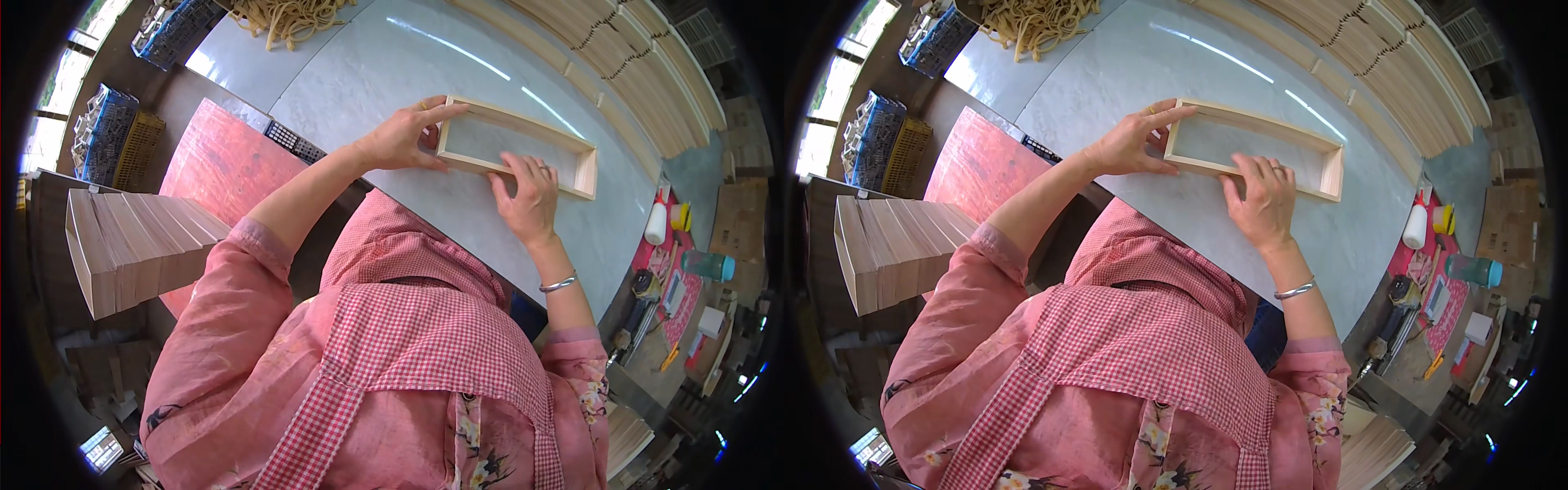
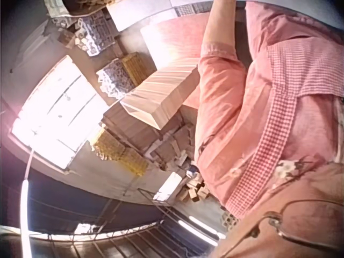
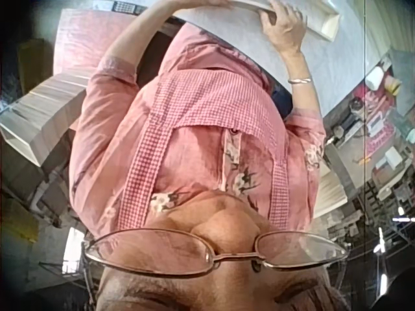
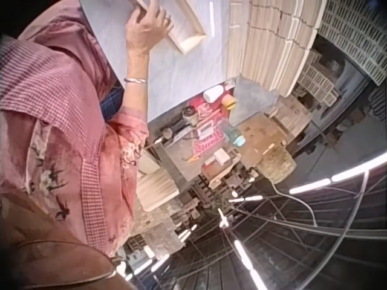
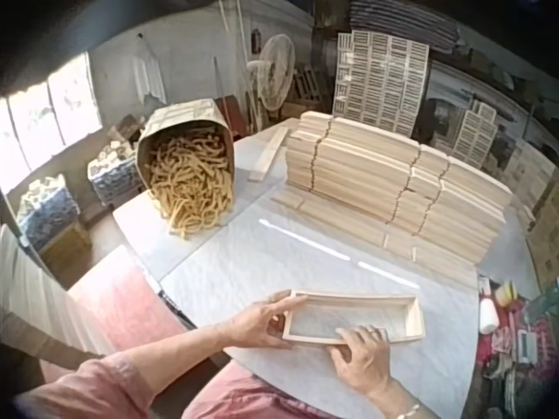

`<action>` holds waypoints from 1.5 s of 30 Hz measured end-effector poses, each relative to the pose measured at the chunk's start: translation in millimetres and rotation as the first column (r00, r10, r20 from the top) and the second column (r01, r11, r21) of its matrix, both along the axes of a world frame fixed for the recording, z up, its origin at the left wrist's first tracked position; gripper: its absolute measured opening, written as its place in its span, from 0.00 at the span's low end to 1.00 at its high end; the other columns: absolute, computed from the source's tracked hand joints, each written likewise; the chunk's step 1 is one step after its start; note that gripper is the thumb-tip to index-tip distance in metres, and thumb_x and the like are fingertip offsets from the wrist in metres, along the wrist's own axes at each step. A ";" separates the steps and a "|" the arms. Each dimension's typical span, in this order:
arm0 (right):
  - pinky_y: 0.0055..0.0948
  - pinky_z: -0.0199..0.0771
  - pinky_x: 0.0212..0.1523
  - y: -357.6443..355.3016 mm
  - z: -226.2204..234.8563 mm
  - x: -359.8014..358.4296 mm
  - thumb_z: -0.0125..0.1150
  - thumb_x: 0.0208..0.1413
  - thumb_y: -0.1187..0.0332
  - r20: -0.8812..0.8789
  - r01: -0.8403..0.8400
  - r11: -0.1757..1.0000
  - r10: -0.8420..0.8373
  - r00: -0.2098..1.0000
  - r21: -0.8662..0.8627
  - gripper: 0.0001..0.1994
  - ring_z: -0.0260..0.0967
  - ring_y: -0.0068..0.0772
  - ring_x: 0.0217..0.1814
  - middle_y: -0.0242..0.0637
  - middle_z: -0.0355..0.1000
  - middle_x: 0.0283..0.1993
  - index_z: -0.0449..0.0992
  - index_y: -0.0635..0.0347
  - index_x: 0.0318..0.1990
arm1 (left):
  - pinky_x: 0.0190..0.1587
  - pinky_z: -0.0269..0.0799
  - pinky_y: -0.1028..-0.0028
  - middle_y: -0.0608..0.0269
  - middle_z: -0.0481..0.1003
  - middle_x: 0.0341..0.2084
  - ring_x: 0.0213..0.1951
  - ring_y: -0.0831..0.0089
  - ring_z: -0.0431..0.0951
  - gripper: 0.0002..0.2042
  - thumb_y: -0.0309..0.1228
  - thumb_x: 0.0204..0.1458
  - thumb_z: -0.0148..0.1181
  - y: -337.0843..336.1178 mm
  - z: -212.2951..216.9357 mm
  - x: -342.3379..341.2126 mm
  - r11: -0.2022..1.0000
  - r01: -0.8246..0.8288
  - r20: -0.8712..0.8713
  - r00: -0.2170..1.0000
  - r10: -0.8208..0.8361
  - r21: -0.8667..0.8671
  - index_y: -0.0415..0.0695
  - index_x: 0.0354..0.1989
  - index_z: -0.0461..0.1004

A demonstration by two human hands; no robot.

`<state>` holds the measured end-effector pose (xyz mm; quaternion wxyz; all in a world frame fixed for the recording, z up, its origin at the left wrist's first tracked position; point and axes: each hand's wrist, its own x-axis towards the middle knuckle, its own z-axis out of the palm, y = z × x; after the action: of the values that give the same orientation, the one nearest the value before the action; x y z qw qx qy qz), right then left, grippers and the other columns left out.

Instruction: Assemble small wooden boxes using glue and a pneumatic nail gun.

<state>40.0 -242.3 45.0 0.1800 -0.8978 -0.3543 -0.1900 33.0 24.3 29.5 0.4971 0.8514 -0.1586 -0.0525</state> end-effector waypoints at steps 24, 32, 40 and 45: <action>0.49 0.72 0.50 -302.5 -2.8 -71.1 0.66 0.55 0.58 0.065 0.915 0.402 -0.912 0.404 -0.038 0.25 0.71 0.59 0.44 0.56 0.73 0.45 0.72 0.67 0.55 | 0.49 0.78 0.71 0.46 0.65 0.63 0.45 0.63 0.77 0.44 0.23 0.44 0.70 -13.2 30.2 -4.8 0.998 -0.050 -0.145 0.988 0.054 0.031 0.45 0.74 0.57; 0.54 0.74 0.48 -405.9 -23.9 -97.5 0.66 0.54 0.57 -0.119 0.900 0.170 -0.984 0.132 -0.401 0.26 0.73 0.64 0.42 0.59 0.75 0.41 0.72 0.70 0.52 | 0.50 0.76 0.70 0.43 0.74 0.54 0.46 0.61 0.78 0.42 0.30 0.44 0.71 -48.5 41.6 6.4 0.965 -0.166 -0.378 0.922 0.079 -0.203 0.36 0.70 0.60; 0.32 0.72 0.24 -337.6 84.5 -118.4 0.69 0.55 0.63 -0.421 0.912 0.399 -0.815 0.399 0.092 0.19 0.69 0.34 0.21 0.42 0.76 0.31 0.73 0.66 0.48 | 0.44 0.76 0.72 0.43 0.75 0.49 0.39 0.65 0.79 0.41 0.29 0.46 0.71 -74.4 65.4 -3.0 0.962 -0.188 -0.288 0.949 0.127 -0.197 0.35 0.71 0.60; 0.19 0.63 0.19 -152.3 146.3 -160.0 0.65 0.59 0.72 -0.534 0.810 0.412 -0.610 0.585 0.417 0.14 0.60 0.17 0.18 0.34 0.75 0.35 0.74 0.68 0.50 | 0.41 0.76 0.72 0.42 0.76 0.47 0.38 0.65 0.79 0.42 0.31 0.45 0.73 -93.2 88.9 -9.4 0.974 -0.142 -0.259 0.961 0.093 -0.178 0.35 0.71 0.59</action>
<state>-120.1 -394.5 191.3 0.4174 -0.8636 0.1828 -0.2157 23.6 -68.9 118.4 0.5961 0.7934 -0.0483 -0.1136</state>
